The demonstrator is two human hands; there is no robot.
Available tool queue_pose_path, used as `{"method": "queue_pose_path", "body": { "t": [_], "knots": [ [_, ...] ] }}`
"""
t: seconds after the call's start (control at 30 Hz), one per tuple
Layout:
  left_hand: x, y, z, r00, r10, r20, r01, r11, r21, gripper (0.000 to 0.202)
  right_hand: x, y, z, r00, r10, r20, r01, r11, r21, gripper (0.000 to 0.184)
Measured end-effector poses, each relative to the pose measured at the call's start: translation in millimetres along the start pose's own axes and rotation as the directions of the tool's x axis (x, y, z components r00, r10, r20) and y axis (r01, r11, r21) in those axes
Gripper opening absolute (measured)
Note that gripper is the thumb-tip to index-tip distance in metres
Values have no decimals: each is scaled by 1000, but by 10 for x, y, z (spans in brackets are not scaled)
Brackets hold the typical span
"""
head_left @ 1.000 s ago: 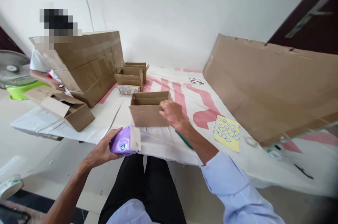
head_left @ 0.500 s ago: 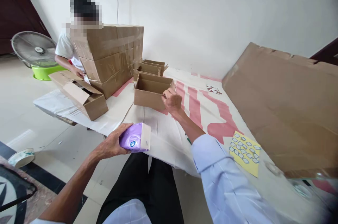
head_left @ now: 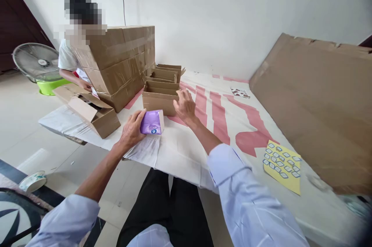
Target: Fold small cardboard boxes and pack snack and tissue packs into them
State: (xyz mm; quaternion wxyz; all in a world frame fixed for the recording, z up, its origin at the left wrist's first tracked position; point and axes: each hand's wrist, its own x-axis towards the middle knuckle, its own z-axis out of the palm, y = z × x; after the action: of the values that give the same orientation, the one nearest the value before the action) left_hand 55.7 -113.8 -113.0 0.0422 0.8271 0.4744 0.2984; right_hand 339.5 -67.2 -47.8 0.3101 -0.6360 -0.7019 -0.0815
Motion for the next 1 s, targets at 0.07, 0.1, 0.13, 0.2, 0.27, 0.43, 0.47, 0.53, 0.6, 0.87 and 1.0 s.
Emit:
{"method": "queue_pose_path", "body": {
  "t": [0.07, 0.1, 0.13, 0.2, 0.27, 0.43, 0.47, 0.53, 0.6, 0.87, 1.0],
  "knots": [
    [265, -7, 116, 998, 39, -48, -36, 997, 62, 98, -332, 106, -135, 998, -16, -65, 21, 997, 72, 39],
    [389, -6, 188, 996, 52, -74, -45, 995, 86, 93, -530, 164, -193, 996, -28, -90, 37, 994, 106, 37],
    [501, -4, 269, 994, 51, -99, -41, 994, 106, 89, -741, 225, -244, 993, -40, -108, 55, 989, 136, 35],
    [670, -6, 448, 993, 17, -114, -3, 993, 122, 86, -1175, 362, -327, 990, -57, -130, 80, 981, 175, 32],
    [750, -25, 621, 999, -9, -50, 14, 994, 110, 92, -1591, 532, -399, 987, -59, -149, 86, 979, 183, 29],
    [616, -114, 793, 998, -56, 34, 52, 992, 112, 101, -2468, 1113, -619, 974, 31, -225, -9, 995, 97, 26],
    [565, -118, 778, 996, -92, -8, 93, 989, 119, 99, -2617, 1235, -665, 972, 50, -231, -35, 997, 69, 25],
    [474, -93, 733, 979, -176, -99, 187, 975, 119, 89, -2883, 1452, -742, 971, 76, -226, -74, 997, 15, 25],
    [416, -23, 704, 951, -286, -119, 298, 949, 101, 68, -3089, 1612, -782, 976, 91, -200, -98, 995, -25, 25],
    [617, 255, 987, 844, -519, 134, 513, 855, 81, 31, -3304, 1740, -675, 989, 101, -111, -109, 992, -70, 27],
    [817, 215, 1110, 843, -526, 113, 524, 850, 48, 33, -3316, 1751, -641, 988, 113, -108, -123, 988, -96, 25]
  ]
}}
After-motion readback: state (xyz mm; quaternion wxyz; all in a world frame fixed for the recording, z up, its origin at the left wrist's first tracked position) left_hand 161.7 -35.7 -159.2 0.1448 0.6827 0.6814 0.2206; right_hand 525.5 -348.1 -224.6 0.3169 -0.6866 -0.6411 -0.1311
